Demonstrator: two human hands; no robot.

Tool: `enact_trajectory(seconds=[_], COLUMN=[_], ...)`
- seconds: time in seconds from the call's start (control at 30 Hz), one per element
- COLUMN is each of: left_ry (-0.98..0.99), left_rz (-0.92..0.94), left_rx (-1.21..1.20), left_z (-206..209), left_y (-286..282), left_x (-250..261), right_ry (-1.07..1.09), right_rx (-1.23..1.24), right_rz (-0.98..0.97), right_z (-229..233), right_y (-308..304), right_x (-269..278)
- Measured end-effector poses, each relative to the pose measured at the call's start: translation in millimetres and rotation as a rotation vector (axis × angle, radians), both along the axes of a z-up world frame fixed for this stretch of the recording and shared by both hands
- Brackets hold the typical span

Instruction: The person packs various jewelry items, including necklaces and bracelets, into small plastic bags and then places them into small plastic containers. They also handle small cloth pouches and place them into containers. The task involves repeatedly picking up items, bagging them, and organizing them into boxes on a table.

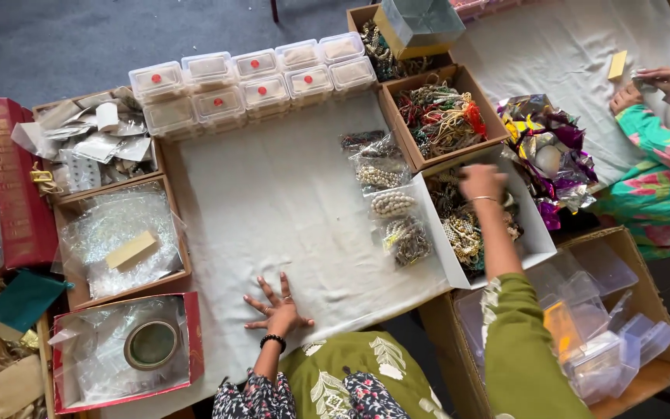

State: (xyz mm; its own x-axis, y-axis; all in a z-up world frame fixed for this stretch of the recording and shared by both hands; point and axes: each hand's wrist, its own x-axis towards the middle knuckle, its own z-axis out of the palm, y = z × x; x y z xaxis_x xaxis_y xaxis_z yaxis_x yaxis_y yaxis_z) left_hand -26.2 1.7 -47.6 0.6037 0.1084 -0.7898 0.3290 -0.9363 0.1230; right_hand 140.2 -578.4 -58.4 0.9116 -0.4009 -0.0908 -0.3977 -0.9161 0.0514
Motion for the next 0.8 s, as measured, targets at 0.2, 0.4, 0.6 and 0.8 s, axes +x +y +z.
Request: enact_trajectory(seconds=[0.2, 0.4, 0.6, 0.8], left_ry=[-0.027, -0.053, -0.365, -0.738], left_rz=[0.028, 0.011, 0.371, 0.031], left_rx=[-0.001, -0.006, -0.898, -1.221], left_z=[-3.7, 4.0, -10.5, 230.4], left_y=[2.6, 3.6, -0.5, -60.6], left_x=[-4.1, 1.8, 62.9, 118.4], right_ry=[-0.251, -0.75, -0.992, -0.726], right_rx=[0.209, -0.039, 1.546, 1.546], right_rz=[0.081, 0.067, -0.175, -0.049], right_z=[-41.1, -1.1, 186.1, 311.4], right_y=[72.8, 48.5, 109.2, 255.7], right_x=[7.3, -27.7, -67.8, -80.5])
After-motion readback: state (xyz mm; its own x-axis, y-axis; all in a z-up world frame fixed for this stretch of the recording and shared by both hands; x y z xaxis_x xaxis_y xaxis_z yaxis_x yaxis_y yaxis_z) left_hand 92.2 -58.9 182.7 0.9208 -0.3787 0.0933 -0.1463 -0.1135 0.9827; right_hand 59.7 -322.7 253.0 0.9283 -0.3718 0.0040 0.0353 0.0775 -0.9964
